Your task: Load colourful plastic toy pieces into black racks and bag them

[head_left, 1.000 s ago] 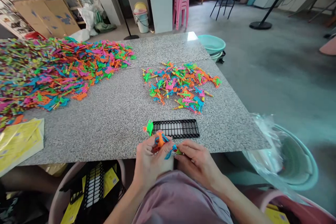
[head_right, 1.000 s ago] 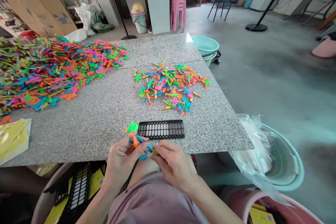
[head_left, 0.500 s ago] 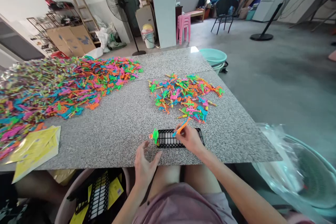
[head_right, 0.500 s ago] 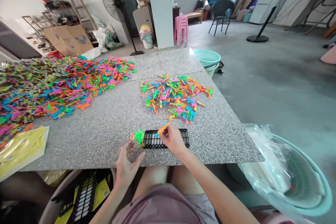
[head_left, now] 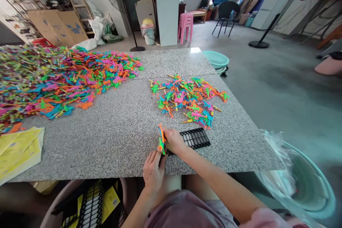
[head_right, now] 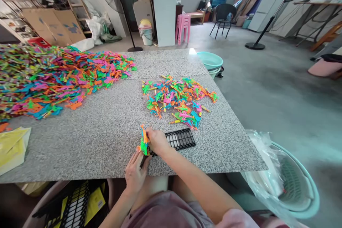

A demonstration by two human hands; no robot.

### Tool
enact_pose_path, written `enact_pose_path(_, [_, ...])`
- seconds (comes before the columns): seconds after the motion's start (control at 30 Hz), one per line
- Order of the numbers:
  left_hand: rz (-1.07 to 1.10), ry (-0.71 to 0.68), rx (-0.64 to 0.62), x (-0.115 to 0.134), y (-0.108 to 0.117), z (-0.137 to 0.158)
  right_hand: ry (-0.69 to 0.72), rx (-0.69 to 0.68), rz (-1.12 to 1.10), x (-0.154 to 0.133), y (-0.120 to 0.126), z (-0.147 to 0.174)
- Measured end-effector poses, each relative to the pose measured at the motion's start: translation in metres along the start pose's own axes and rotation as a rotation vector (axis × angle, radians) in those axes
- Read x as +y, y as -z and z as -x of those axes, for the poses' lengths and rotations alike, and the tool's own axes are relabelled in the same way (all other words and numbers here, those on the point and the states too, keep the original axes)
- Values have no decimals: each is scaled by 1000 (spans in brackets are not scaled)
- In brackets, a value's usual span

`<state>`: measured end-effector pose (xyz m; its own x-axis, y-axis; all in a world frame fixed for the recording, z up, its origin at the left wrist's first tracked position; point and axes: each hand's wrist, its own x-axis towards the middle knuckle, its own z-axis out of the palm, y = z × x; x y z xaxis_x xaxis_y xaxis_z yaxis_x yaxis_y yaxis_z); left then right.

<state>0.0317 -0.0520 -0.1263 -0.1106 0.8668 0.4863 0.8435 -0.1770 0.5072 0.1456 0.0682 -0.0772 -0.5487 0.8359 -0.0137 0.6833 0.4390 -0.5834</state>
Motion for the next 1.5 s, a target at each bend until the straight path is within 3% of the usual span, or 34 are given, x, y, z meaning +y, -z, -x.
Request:
enact_pose_path(0.2, [32,-65,-2,-5,1,1,-17,-60,70,-9,7,9])
enact_pose_path(0.3, [67,-61,15,-10,6,5,65,90,84,19,22,17])
enact_pose_path(0.37, [91,-43,22,-14,9,8,55,215,244,44,39,19])
enact_pose_path(0.5, [120,-3,-3,-19,11,9,107,117,544,76,70,17])
enact_pose_path(0.57, [120,10,-14,-19,16,10,187,142,513,79,77,24])
enact_pose_path(0.63, [150,37,-31,-15,27,9,223,262,382,80,75,40])
enact_pose_path(0.77, [237,51,62,5,62,-5,226,383,53,87,53,81])
enact_pose_path(0.83, [180,-57,78,16,77,-25,164,375,-52,90,42,92])
enact_pose_path(0.93, [123,-244,-100,23,84,-57,-46,354,-103,88,33,92])
enact_pose_path(1.07, [145,-294,-222,16,74,-78,-181,246,56,75,36,84])
enact_pose_path(1.2, [53,-380,-183,7,65,-75,-271,142,221,55,43,80])
enact_pose_path(1.37, [-153,-523,-71,5,65,-73,-378,87,179,29,41,68])
enact_pose_path(1.5, [-141,-607,-97,5,71,-75,-395,31,99,24,33,61])
